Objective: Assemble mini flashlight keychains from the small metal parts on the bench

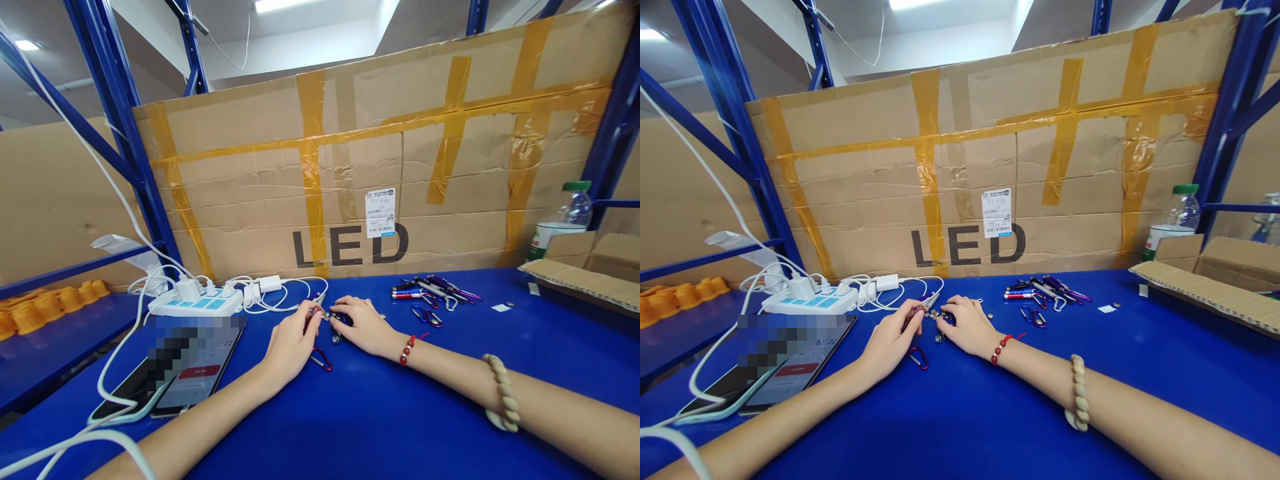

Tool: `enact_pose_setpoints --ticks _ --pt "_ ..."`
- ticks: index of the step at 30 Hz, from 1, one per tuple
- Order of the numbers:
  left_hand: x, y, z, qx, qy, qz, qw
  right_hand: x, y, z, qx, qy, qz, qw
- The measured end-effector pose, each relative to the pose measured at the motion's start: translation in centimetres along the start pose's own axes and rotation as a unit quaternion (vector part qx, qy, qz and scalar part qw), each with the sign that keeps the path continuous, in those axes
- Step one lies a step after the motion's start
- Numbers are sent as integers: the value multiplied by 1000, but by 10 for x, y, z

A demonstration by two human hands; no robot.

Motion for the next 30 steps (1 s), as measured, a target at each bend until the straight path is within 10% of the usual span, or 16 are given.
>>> enact_pose_setpoints --ticks 30 --pt "0 0 2 8 -9 2 1000 -6 -16 -20 203 73 -120 969"
Point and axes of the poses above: each hand's wrist, its own x-axis towards the middle knuckle, its own z-axis out of the palm, y = z × x, the point moved 6 cm from there along x, towards the middle knuckle, and after that the axes turned 2 degrees about -x, right-handed, at the moved point
